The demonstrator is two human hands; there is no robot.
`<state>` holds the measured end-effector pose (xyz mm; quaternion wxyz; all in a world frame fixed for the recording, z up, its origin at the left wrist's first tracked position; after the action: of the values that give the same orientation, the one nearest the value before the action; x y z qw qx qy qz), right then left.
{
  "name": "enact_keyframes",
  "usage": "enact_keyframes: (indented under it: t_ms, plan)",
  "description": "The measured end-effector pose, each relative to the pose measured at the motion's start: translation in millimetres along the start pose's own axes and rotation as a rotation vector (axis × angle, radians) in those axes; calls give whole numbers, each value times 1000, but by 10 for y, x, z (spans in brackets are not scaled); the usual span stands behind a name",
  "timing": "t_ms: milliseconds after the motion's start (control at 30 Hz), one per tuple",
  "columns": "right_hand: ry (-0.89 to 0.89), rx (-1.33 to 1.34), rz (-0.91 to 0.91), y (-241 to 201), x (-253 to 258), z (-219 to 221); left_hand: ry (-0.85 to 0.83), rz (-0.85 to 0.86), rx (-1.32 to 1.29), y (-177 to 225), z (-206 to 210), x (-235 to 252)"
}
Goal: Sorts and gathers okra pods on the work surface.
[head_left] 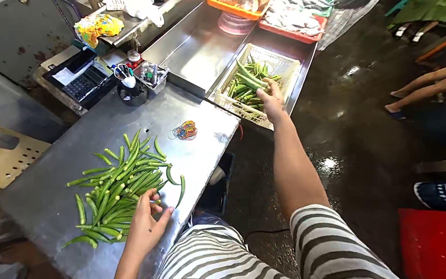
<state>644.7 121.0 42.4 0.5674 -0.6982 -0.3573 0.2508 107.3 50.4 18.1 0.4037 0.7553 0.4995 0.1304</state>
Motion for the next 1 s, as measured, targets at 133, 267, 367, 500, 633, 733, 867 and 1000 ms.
enact_keyframes:
  t_ms: [133, 267, 367, 500, 633, 733, 867, 1000]
  plan:
    - [86, -346, 30, 300, -190, 268, -134, -27, 12, -47, 114, -107]
    - [28, -253, -70, 403, -1050, 946, -307, -96, 43, -125, 143, -256]
    - [-334, -68, -153, 460, -1740, 1613, -366, -139, 58, -185, 101, -362]
    - [-942, 18, -157, 386, -2359, 2283, -341, -233, 81, -221, -3, -450]
    - [-1075, -123, -245, 332, -2402, 2522, -272, -270, 49, -242, -75, -494]
    - [-1079, -419, -329, 326, -2247, 2593, -209, -319, 25, -311, -100, -552]
    - [-1131, -553, -418, 220, -2240, 2760, -155, -399, 66, -483, -123, -631]
    - [-1105, -577, -463, 167, -2475, 3064, -113, -462, 61, -636, -215, -738]
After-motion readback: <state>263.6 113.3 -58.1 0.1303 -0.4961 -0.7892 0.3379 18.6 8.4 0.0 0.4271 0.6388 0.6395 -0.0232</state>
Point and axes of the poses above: each hand's wrist, its own x-axis towards the middle knuckle, its own z-axis out of the palm, y = z × x, the point moved 1 cm from there along x, towards the middle knuckle, and after that the axes turned 6 degrees about -y, right-handed, at the moved point
